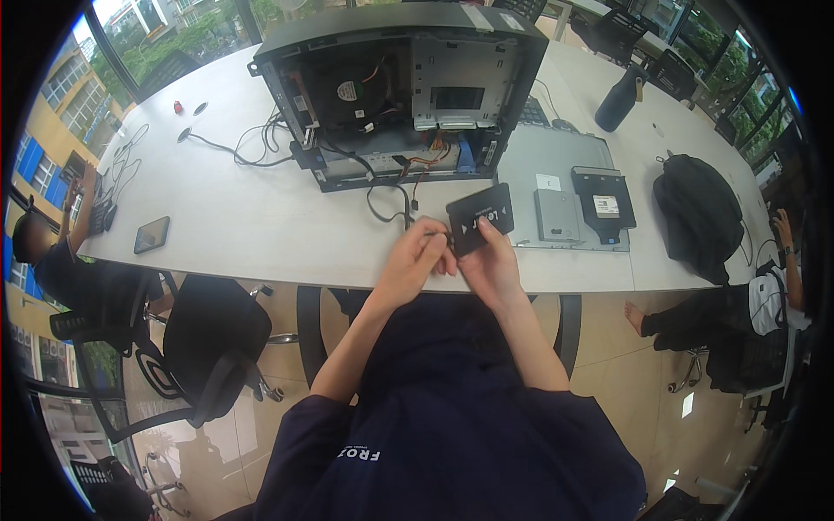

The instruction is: The person is disassembling a desktop computer case to inspect internal components such as the SSD and hard drive.

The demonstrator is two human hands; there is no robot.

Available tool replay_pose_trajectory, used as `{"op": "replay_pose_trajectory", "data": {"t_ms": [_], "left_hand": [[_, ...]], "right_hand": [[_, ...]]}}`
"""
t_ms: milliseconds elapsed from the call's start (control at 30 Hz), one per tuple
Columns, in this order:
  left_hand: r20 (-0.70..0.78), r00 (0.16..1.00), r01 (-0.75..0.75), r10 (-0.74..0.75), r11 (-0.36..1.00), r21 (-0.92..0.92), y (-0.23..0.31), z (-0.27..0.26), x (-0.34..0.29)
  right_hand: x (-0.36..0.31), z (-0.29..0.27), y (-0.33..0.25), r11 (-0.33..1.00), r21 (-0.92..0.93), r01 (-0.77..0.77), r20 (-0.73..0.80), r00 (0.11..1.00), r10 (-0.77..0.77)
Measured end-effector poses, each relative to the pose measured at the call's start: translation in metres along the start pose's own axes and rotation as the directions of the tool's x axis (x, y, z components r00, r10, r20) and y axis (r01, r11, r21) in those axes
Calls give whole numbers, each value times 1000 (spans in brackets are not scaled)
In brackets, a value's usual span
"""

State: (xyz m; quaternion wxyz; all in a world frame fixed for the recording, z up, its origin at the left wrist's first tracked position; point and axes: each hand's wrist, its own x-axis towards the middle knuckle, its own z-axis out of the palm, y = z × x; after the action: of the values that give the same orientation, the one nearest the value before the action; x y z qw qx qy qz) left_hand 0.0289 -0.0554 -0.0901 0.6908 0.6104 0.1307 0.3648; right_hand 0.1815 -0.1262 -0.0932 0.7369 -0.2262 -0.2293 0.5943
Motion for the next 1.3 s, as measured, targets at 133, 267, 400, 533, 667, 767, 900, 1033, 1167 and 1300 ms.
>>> {"op": "replay_pose_trajectory", "data": {"t_ms": [133,267,400,533,667,767,900,1033,1167,1300], "left_hand": [[96,975,183,-199,972,149,35,1,-3],[47,975,154,-219,805,572,72,-8,-10],[24,997,-67,76,634,771,78,-33,9],[0,949,-90,316,268,959,65,-45,35],[46,909,-80,415,65,995,58,-48,66],[58,963,-54,262,-22,998,60,-56,77],[175,969,-194,173,101,976,71,-62,87],[382,916,-399,121,186,898,73,-55,87],[111,981,-151,162,261,953,57,-44,85],[205,964,-241,167,232,943,47,-46,84]], "right_hand": [[-4,-7,5,994,92,53,-42,998,-49],[-9,-4,7,991,-21,132,-30,991,-133],[-9,-6,8,992,8,122,-53,991,-122],[-9,1,5,993,82,87,-45,995,-84],[-10,3,2,989,118,91,-60,995,-85],[-8,-6,3,972,221,83,-51,996,-73],[-7,-4,-1,969,223,102,-94,992,-83],[-7,-1,0,972,212,104,-125,989,-79],[-7,-1,1,973,206,102,-121,990,-78],[-8,0,2,970,209,127,-150,984,-97]]}}
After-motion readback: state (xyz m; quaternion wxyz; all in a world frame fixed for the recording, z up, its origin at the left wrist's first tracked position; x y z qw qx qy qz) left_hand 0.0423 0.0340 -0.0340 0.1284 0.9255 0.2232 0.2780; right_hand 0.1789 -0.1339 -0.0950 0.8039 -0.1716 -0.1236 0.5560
